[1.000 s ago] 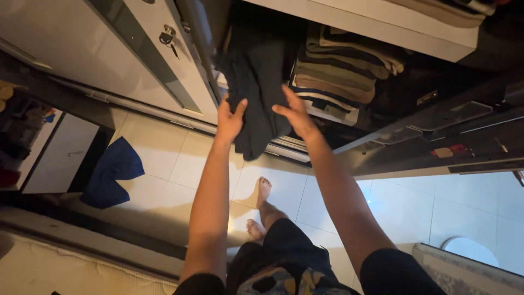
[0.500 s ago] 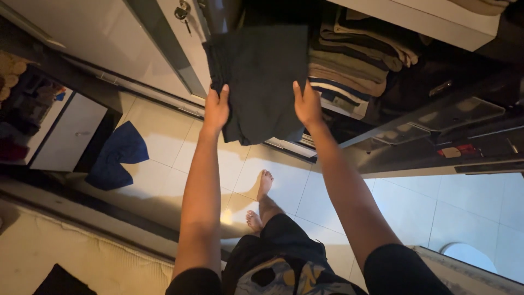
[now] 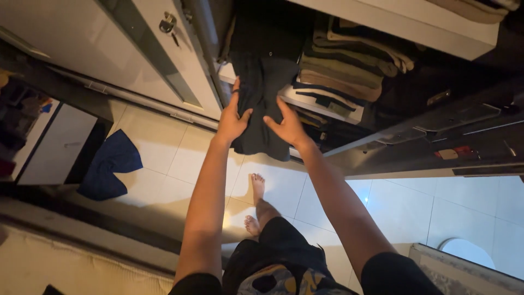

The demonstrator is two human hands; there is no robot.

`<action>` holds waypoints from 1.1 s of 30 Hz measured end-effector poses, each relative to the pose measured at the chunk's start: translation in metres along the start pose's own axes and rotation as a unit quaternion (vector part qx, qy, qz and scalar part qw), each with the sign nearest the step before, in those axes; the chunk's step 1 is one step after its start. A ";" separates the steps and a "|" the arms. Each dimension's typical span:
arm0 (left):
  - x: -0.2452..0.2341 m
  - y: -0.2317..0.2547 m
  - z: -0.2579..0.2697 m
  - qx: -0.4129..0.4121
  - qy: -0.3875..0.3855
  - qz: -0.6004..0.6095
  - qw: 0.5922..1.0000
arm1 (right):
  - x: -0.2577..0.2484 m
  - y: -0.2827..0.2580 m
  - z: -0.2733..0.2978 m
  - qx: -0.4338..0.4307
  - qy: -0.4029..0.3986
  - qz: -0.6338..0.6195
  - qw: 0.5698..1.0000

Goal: The person picks up folded clothes from a bed, places them inside a wardrobe, and then folds a white hoodie on the bed.

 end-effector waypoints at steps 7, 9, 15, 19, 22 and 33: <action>0.024 -0.085 -0.075 -0.014 0.064 -0.077 0.995 | -0.003 0.014 -0.067 0.010 0.046 0.042 0.998; 0.007 -0.017 -0.111 0.094 0.083 -0.020 0.992 | -0.023 0.005 -0.112 -0.026 0.161 0.041 0.986; 0.029 -0.224 -0.243 -0.187 0.094 -0.049 0.977 | -0.023 0.184 -0.219 0.193 0.116 0.185 0.957; 0.028 -0.190 -0.209 -0.178 0.151 0.006 0.972 | -0.008 0.166 -0.171 0.290 0.090 0.032 0.952; 0.026 -0.174 -0.203 -0.139 0.167 0.025 0.976 | -0.010 0.183 -0.171 0.280 0.126 0.041 0.951; 0.015 -0.171 -0.252 -0.194 0.109 0.020 0.975 | -0.022 0.127 -0.227 0.305 0.233 -0.195 0.903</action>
Point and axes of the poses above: each hand's wrist, its own z-axis away from the middle knuckle, its own x-axis out of the palm, y = z × x, the point moved 4 cm from there along -z, towards the middle knuckle, and after that the axes turned 1 degree about z, right-handed, at the moved point
